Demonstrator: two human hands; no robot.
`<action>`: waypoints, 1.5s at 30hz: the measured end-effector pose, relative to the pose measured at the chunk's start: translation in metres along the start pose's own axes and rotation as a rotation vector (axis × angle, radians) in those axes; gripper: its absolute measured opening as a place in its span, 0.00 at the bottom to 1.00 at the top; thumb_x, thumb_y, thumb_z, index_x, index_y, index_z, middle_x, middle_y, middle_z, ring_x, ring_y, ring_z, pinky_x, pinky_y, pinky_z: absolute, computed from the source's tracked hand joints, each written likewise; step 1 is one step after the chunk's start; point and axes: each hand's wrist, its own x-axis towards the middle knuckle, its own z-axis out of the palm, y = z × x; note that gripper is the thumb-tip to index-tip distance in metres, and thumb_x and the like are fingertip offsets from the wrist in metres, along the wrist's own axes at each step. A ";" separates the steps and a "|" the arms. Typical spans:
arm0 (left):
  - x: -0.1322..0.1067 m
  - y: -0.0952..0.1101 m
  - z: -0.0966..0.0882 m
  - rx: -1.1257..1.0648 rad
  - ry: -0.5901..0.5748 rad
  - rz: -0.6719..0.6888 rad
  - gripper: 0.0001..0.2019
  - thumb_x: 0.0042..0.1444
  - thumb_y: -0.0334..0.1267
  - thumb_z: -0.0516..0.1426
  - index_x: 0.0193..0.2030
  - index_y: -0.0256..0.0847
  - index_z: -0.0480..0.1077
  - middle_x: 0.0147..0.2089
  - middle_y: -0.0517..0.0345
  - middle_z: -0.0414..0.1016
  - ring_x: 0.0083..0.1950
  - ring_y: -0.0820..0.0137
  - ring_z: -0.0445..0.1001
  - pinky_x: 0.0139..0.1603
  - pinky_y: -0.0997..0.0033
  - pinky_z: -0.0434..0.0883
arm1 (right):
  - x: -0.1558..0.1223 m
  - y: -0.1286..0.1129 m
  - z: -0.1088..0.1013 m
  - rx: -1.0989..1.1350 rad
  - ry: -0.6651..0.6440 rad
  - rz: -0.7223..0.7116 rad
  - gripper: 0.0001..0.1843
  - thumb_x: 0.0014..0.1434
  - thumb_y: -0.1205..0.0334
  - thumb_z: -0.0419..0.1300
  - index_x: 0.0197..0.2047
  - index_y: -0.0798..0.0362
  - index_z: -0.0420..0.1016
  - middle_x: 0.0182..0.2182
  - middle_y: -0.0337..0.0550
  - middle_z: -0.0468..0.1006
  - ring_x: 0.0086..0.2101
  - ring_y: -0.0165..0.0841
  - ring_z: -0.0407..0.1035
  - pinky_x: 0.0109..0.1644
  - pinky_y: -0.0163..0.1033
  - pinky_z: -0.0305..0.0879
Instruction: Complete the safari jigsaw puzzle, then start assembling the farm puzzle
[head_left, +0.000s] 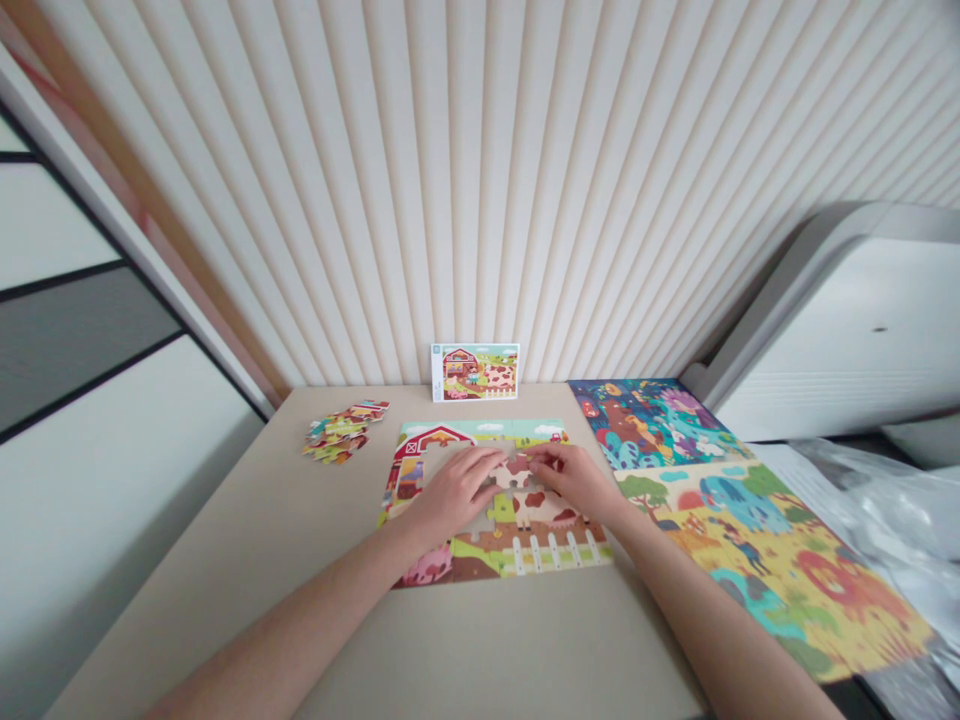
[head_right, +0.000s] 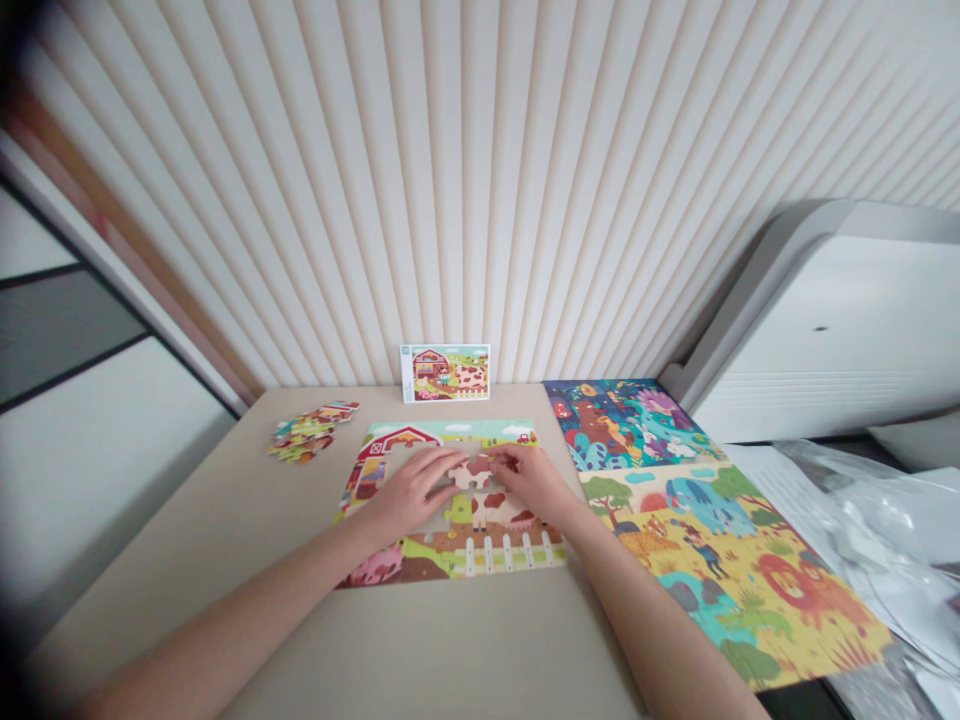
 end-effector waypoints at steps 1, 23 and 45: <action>0.000 0.000 0.000 0.010 0.014 -0.021 0.23 0.65 0.37 0.58 0.65 0.46 0.63 0.61 0.50 0.71 0.63 0.61 0.68 0.66 0.54 0.67 | 0.001 0.002 0.001 -0.004 0.011 0.003 0.18 0.63 0.52 0.58 0.48 0.54 0.82 0.29 0.41 0.81 0.27 0.30 0.70 0.30 0.33 0.62; 0.000 0.002 -0.001 0.126 0.053 -0.105 0.12 0.64 0.32 0.54 0.53 0.44 0.71 0.48 0.51 0.76 0.53 0.59 0.72 0.57 0.52 0.69 | 0.001 0.002 0.003 0.048 -0.028 0.114 0.20 0.62 0.50 0.58 0.48 0.55 0.81 0.26 0.41 0.80 0.21 0.29 0.70 0.23 0.31 0.61; 0.001 0.010 -0.007 0.034 -0.137 0.086 0.13 0.67 0.37 0.53 0.55 0.44 0.72 0.51 0.51 0.78 0.54 0.62 0.74 0.57 0.57 0.69 | 0.001 0.022 -0.035 -0.225 -0.078 0.126 0.14 0.55 0.56 0.63 0.42 0.55 0.82 0.27 0.40 0.81 0.27 0.31 0.71 0.30 0.33 0.61</action>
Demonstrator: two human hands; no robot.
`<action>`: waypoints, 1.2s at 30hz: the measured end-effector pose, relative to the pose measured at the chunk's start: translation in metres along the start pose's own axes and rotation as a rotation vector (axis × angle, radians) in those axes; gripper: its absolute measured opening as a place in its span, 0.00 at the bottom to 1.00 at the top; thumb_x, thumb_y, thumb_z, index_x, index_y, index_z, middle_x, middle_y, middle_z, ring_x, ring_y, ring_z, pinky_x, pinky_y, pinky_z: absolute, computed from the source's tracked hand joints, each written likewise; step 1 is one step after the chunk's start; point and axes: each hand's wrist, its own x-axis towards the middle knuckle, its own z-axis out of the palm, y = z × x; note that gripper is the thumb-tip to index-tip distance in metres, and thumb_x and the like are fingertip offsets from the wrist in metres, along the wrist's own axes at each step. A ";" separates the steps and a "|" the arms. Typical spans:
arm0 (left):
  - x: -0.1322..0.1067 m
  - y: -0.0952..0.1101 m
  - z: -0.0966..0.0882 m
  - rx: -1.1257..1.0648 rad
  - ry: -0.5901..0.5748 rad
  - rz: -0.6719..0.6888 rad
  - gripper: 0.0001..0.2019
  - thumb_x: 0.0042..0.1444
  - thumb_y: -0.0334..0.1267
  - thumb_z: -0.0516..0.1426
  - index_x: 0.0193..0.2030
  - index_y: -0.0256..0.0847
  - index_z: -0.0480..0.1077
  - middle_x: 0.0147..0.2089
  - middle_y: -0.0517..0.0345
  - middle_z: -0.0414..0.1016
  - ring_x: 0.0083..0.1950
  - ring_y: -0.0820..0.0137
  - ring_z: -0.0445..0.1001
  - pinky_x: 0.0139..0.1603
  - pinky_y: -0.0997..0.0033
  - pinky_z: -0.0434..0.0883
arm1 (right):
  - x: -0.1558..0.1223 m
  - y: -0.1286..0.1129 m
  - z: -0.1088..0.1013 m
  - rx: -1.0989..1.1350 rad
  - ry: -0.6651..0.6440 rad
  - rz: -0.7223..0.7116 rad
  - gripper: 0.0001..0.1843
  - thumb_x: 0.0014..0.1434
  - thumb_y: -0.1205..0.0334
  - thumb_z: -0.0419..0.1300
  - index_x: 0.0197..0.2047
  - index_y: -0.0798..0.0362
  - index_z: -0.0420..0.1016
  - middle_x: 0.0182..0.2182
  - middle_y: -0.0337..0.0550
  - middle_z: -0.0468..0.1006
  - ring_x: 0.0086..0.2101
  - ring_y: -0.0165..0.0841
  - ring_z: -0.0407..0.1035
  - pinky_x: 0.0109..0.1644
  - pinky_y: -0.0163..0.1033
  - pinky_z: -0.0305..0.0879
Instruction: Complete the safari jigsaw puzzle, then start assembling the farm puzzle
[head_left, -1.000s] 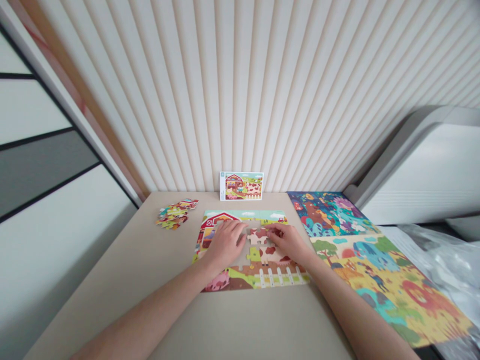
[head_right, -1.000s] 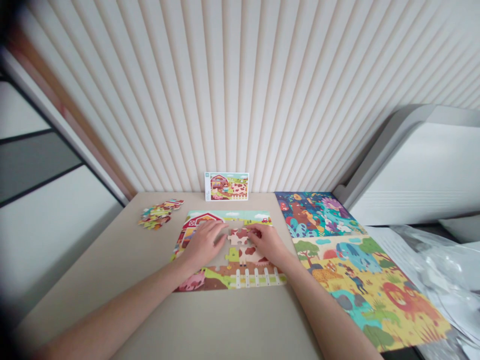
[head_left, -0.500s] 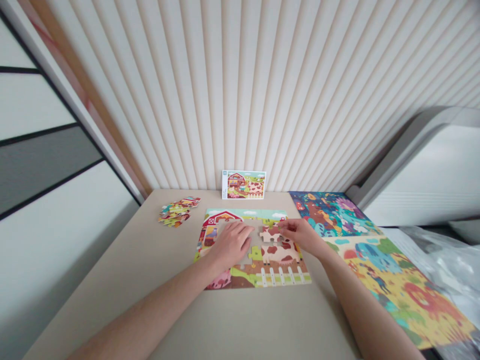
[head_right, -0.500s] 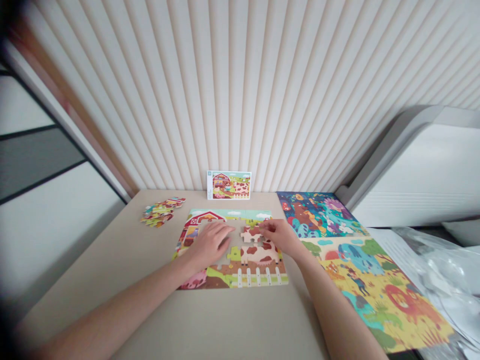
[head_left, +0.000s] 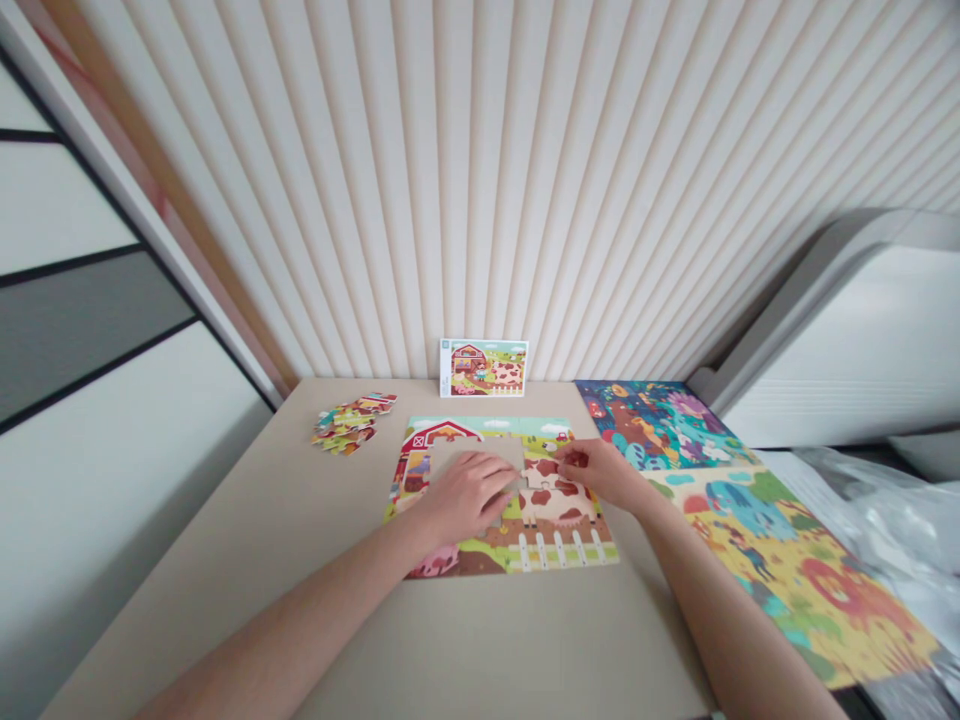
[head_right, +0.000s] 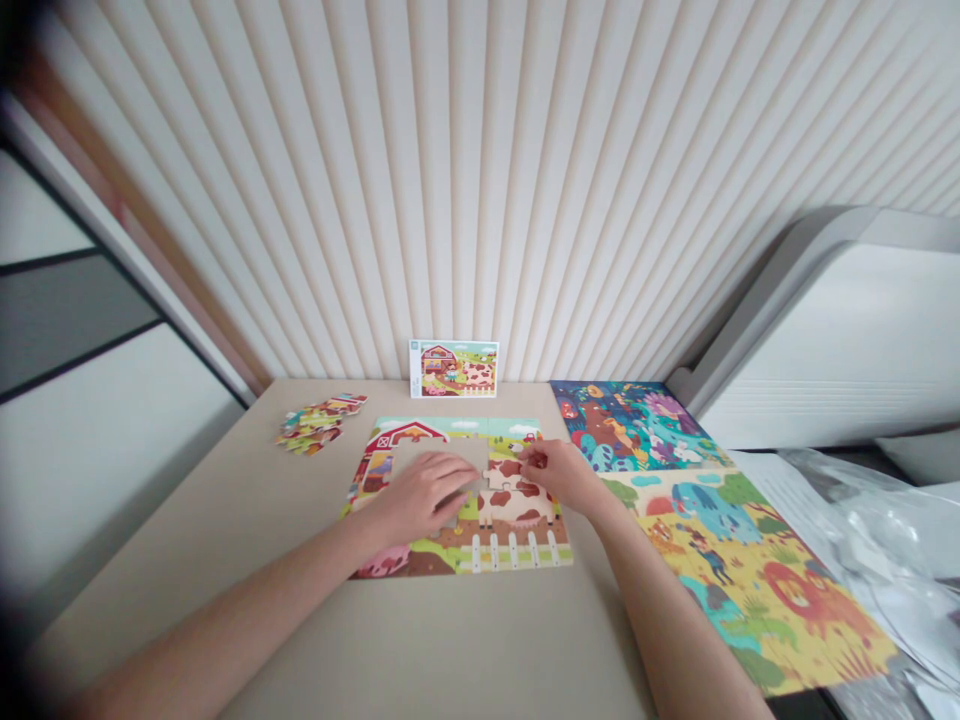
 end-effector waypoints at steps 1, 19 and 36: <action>0.000 0.000 0.000 -0.005 -0.006 0.007 0.14 0.66 0.37 0.53 0.56 0.45 0.72 0.52 0.51 0.78 0.55 0.62 0.74 0.58 0.57 0.69 | -0.001 0.000 0.000 0.000 -0.007 -0.002 0.14 0.55 0.57 0.62 0.41 0.55 0.82 0.26 0.40 0.81 0.27 0.31 0.71 0.30 0.33 0.61; 0.003 -0.003 -0.001 -0.001 -0.078 0.123 0.17 0.66 0.41 0.56 0.61 0.51 0.70 0.60 0.56 0.75 0.62 0.64 0.70 0.64 0.57 0.65 | -0.003 -0.004 0.001 0.086 -0.117 0.002 0.10 0.55 0.64 0.60 0.40 0.53 0.80 0.25 0.37 0.81 0.27 0.31 0.77 0.31 0.31 0.65; 0.005 0.000 -0.001 0.021 -0.122 0.103 0.16 0.68 0.38 0.52 0.60 0.49 0.71 0.61 0.56 0.73 0.63 0.62 0.68 0.65 0.55 0.62 | -0.004 -0.011 0.003 -0.122 -0.037 -0.048 0.09 0.57 0.68 0.60 0.37 0.49 0.82 0.34 0.41 0.83 0.32 0.33 0.76 0.36 0.33 0.66</action>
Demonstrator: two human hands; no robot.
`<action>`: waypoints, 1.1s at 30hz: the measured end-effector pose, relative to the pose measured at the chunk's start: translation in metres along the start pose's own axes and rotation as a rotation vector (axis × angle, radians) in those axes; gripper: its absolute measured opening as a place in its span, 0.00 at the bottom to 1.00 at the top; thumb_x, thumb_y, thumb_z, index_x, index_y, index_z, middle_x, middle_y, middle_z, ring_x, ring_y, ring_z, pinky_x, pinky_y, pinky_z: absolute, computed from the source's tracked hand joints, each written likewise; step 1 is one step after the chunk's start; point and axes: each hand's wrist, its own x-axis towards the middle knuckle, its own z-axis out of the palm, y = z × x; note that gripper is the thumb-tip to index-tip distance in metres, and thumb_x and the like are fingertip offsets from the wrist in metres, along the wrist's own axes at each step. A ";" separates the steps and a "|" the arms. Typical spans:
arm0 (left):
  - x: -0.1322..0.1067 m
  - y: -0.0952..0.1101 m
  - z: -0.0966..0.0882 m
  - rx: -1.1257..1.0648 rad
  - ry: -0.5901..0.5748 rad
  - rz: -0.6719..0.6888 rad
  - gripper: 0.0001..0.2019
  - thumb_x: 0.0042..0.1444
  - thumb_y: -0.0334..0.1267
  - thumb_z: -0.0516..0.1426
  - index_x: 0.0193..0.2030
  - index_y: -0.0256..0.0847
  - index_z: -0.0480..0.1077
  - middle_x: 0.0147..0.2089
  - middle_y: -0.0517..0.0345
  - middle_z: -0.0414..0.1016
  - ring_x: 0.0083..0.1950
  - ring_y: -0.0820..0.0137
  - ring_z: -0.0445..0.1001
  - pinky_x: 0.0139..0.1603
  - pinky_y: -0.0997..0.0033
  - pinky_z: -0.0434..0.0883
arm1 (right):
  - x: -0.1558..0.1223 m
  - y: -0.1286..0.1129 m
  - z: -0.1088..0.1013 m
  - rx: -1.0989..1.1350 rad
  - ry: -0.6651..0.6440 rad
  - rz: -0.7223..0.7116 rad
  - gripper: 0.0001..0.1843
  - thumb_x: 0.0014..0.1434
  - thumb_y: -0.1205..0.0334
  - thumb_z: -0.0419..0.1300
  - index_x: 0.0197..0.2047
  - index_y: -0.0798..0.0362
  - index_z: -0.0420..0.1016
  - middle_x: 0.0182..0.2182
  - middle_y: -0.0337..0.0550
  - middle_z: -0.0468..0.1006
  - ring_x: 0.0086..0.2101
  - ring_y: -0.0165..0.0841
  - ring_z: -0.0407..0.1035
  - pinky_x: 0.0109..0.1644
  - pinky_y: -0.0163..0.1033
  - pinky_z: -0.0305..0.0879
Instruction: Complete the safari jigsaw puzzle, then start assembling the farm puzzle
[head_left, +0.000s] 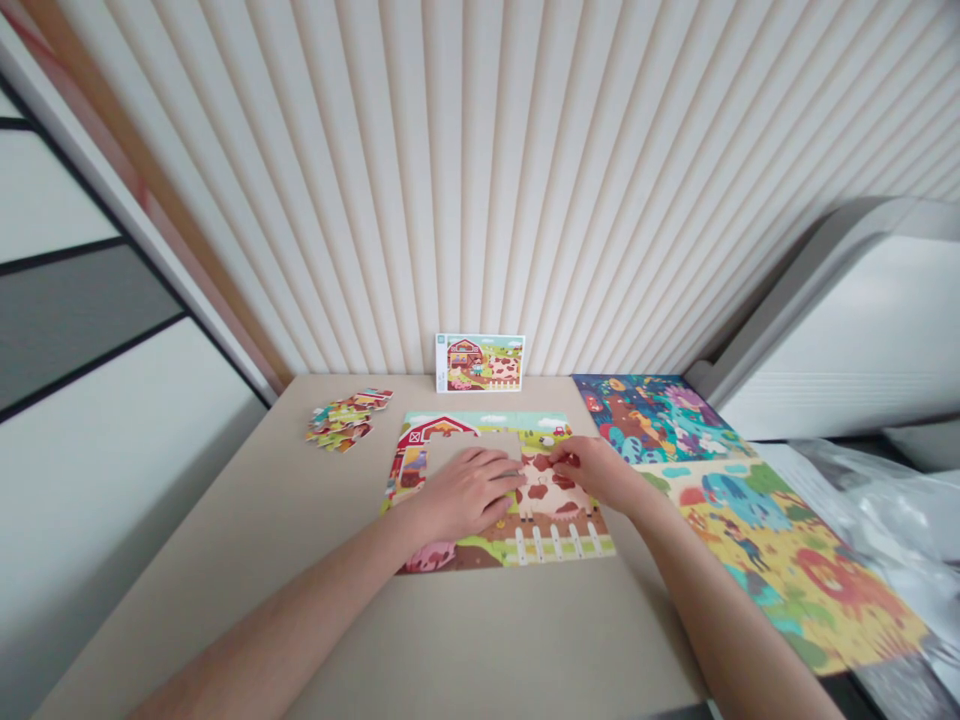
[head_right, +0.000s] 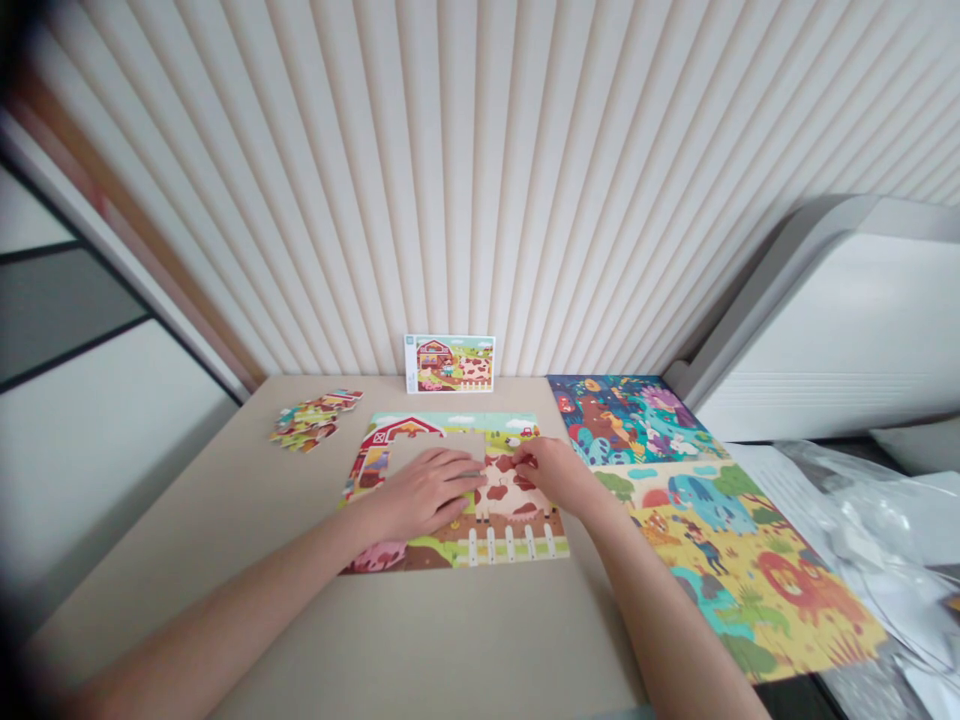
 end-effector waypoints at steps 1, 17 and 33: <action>0.000 0.000 0.000 0.001 -0.001 0.000 0.16 0.68 0.39 0.52 0.60 0.49 0.71 0.61 0.56 0.73 0.63 0.62 0.68 0.65 0.55 0.62 | 0.000 -0.001 -0.001 -0.023 0.002 -0.001 0.09 0.56 0.68 0.60 0.37 0.49 0.82 0.34 0.42 0.84 0.33 0.33 0.76 0.37 0.33 0.66; 0.002 -0.001 0.001 0.038 -0.021 0.012 0.16 0.70 0.38 0.49 0.60 0.47 0.70 0.61 0.58 0.73 0.61 0.63 0.68 0.64 0.58 0.61 | -0.003 -0.004 -0.003 0.059 -0.052 0.022 0.10 0.60 0.65 0.57 0.39 0.51 0.82 0.31 0.41 0.83 0.31 0.32 0.77 0.34 0.31 0.65; 0.004 0.003 -0.003 0.101 -0.039 0.009 0.18 0.68 0.36 0.50 0.61 0.50 0.69 0.66 0.61 0.69 0.61 0.64 0.67 0.63 0.58 0.61 | 0.001 0.006 0.001 0.141 -0.102 0.005 0.11 0.61 0.60 0.59 0.39 0.52 0.83 0.29 0.42 0.82 0.28 0.31 0.76 0.31 0.31 0.65</action>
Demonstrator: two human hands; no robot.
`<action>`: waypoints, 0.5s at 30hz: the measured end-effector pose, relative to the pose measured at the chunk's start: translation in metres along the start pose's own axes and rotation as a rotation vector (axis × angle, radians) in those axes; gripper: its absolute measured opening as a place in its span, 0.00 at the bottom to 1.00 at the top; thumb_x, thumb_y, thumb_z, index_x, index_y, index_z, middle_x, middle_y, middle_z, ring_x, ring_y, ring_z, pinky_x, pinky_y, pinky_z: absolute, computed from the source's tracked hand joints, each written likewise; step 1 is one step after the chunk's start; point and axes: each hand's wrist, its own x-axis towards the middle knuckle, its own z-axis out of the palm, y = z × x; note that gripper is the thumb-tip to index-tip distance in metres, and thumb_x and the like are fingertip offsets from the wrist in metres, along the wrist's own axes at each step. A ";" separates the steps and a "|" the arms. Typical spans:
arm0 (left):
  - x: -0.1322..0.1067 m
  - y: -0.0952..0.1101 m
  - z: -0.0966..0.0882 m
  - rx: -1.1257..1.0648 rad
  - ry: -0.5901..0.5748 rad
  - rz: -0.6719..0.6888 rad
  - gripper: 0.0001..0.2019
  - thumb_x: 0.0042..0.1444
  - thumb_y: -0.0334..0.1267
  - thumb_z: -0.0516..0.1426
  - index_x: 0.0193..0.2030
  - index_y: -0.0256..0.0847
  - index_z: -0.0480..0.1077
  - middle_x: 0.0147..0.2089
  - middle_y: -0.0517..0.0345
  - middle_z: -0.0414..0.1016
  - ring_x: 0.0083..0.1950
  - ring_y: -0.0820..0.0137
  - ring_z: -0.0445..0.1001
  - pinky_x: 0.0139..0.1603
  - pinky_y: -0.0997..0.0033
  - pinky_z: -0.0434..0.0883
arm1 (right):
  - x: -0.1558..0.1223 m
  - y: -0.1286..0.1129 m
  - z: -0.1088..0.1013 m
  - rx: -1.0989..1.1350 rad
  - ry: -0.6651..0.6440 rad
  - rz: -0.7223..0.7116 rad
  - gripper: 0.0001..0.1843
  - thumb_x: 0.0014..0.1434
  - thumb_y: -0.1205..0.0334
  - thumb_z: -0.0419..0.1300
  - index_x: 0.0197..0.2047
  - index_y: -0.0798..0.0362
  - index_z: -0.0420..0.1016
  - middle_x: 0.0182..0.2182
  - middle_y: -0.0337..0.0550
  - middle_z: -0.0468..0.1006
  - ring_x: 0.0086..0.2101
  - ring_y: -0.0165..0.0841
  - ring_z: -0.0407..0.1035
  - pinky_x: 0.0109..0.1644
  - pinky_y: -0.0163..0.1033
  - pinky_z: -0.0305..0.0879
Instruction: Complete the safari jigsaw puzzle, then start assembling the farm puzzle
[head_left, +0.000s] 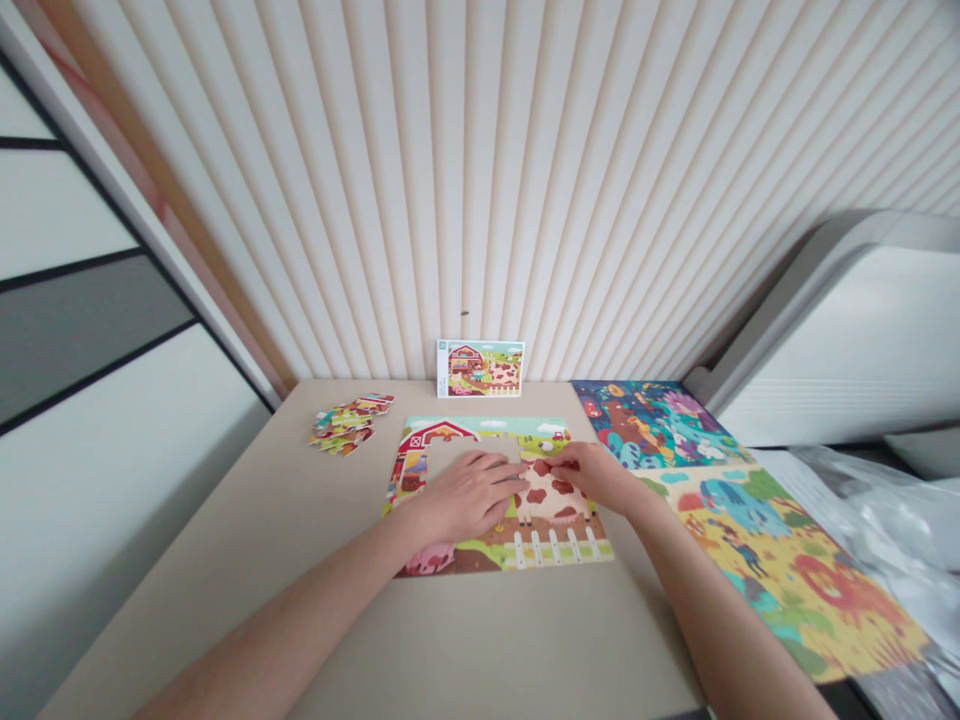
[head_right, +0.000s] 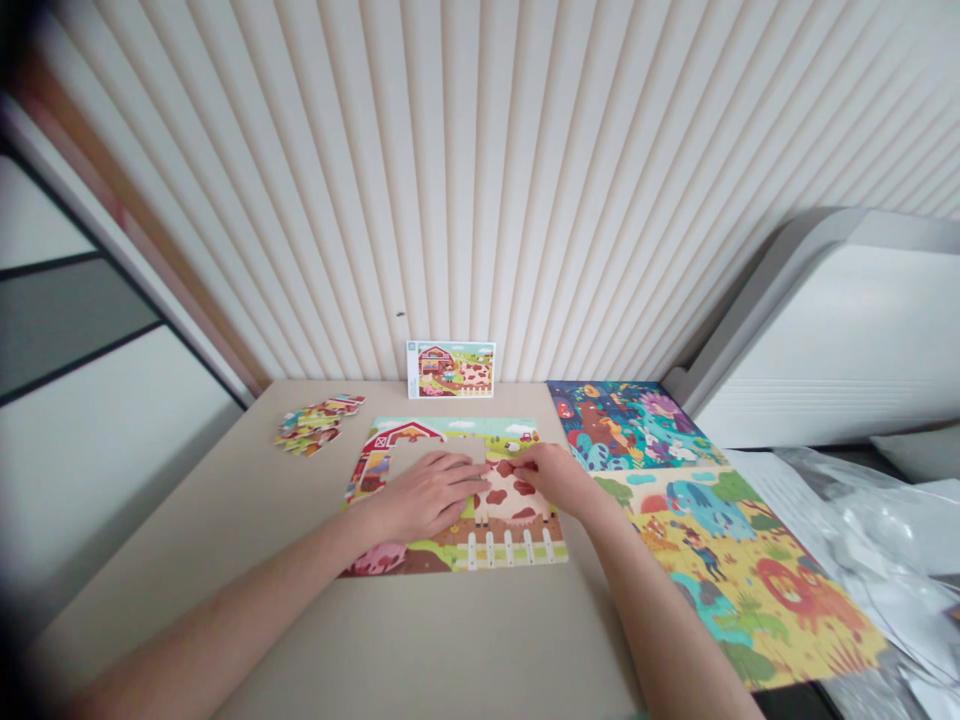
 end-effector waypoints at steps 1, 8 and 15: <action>0.001 0.000 -0.001 -0.002 -0.002 0.003 0.17 0.68 0.36 0.50 0.60 0.50 0.70 0.66 0.61 0.69 0.60 0.64 0.68 0.63 0.59 0.62 | 0.000 0.001 -0.001 0.016 -0.004 0.001 0.12 0.61 0.59 0.59 0.40 0.52 0.83 0.28 0.41 0.82 0.28 0.31 0.75 0.31 0.31 0.65; 0.008 0.000 0.000 -0.014 0.001 -0.006 0.17 0.69 0.40 0.49 0.61 0.48 0.70 0.64 0.57 0.71 0.60 0.64 0.69 0.63 0.59 0.62 | -0.001 0.004 -0.007 0.013 -0.070 -0.072 0.17 0.60 0.60 0.60 0.52 0.51 0.81 0.26 0.38 0.80 0.24 0.28 0.69 0.29 0.31 0.61; 0.008 -0.002 0.001 -0.010 0.009 0.002 0.17 0.70 0.39 0.48 0.60 0.47 0.70 0.67 0.53 0.68 0.66 0.62 0.64 0.68 0.55 0.58 | -0.002 -0.003 -0.004 -0.171 -0.067 -0.145 0.15 0.61 0.62 0.59 0.49 0.46 0.82 0.37 0.41 0.83 0.36 0.32 0.74 0.41 0.33 0.63</action>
